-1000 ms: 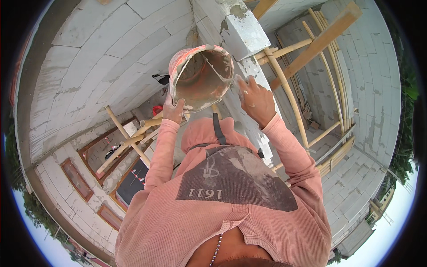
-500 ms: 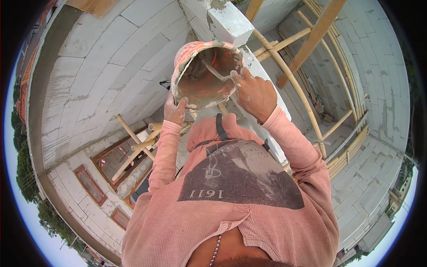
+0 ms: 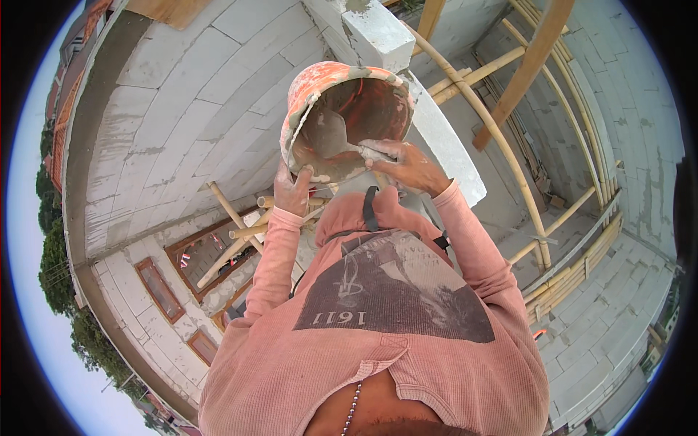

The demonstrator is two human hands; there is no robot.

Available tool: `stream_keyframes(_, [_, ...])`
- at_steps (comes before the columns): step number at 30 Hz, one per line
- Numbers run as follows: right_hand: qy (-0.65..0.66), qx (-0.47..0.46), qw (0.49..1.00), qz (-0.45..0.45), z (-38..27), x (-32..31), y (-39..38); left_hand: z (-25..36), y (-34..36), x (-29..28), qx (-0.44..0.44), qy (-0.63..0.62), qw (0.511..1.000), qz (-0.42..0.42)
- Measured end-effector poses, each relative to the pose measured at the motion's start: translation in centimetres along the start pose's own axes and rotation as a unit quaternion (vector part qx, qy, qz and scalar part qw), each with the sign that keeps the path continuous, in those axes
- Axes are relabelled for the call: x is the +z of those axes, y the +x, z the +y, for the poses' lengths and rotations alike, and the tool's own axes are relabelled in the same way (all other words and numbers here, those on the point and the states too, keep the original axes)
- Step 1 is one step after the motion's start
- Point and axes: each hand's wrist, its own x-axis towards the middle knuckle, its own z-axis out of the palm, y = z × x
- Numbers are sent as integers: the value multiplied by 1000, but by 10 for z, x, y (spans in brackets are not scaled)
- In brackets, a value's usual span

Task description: The person applies mortar to the top of a concrete wall using a trowel and places a white brick onto the mortar, tapping it with a hammer to set it.

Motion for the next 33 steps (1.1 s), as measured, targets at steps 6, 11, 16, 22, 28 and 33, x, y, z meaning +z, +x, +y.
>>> stream_keyframes(6, [302, 93, 949, -12, -22, -12, -20, 39, 31, -20, -27, -97, 992, 81])
stream_keyframes(11, [290, 24, 955, 56, -22, -47, -43, 60, 80, -75, -77, -116, 972, 191])
stream_keyframes(16, [332, 69, 922, 185, 1, -99, -59, 48, 140, -75, -78, -122, 970, 197])
stream_keyframes(22, [249, 169, 882, 362, 69, -148, -59, 22, 208, -38, -181, -94, 964, 172])
stream_keyframes(28, [130, 280, 849, 429, 131, -165, -37, 17, 240, -24, -192, -67, 970, 130])
stream_keyframes(33, [89, 274, 888, 357, 182, -192, -8, 13, 244, -40, -165, -31, 982, 90])
